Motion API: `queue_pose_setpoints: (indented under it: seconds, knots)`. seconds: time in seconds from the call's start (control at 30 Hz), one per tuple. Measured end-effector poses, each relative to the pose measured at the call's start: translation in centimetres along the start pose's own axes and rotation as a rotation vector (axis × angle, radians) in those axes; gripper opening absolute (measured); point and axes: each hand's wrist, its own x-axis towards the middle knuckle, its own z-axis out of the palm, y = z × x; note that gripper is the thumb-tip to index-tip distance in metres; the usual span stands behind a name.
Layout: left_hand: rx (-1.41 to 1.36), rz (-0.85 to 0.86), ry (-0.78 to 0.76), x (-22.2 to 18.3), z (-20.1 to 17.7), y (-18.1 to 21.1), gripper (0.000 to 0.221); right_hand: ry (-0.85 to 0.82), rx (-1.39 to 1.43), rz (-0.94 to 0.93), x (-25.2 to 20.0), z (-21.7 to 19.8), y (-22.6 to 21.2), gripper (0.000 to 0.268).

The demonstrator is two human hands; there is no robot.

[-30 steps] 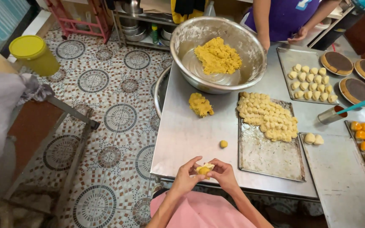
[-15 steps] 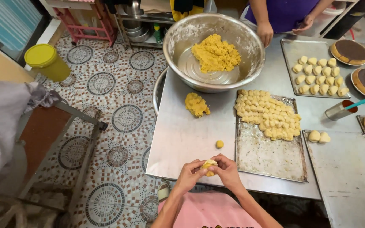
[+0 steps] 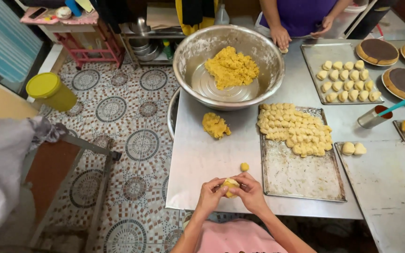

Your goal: Shaping small pieces of dough into buns and placing them on a baking tray

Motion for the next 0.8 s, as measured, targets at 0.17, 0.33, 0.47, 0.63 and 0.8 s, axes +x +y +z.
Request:
queue_pose_setpoints:
  seconds: [0.17,0.33,0.47,0.63,0.8]
  knots:
    - [-0.013,-0.043,0.084,1.5,-1.8,-0.5,0.028,0.113,-0.152,-0.067,1.4,2.1,0.2,0.029]
    - [0.204,0.066,0.151,2.8,-5.6,-3.9,0.023,0.093,-0.282,-0.232,1.4,5.0,-0.8,0.055]
    - [0.092,0.015,0.15,1.9,-7.1,-1.5,0.023,0.165,-0.278,-0.222,2.0,7.7,0.6,0.042]
    - [0.083,-0.054,0.189,0.8,-9.8,0.9,0.023,0.224,-0.167,-0.199,2.7,11.2,2.4,0.031]
    - [0.03,-0.123,0.157,0.1,-10.4,2.0,0.028,0.149,-0.307,-0.256,2.0,12.4,-0.9,0.045]
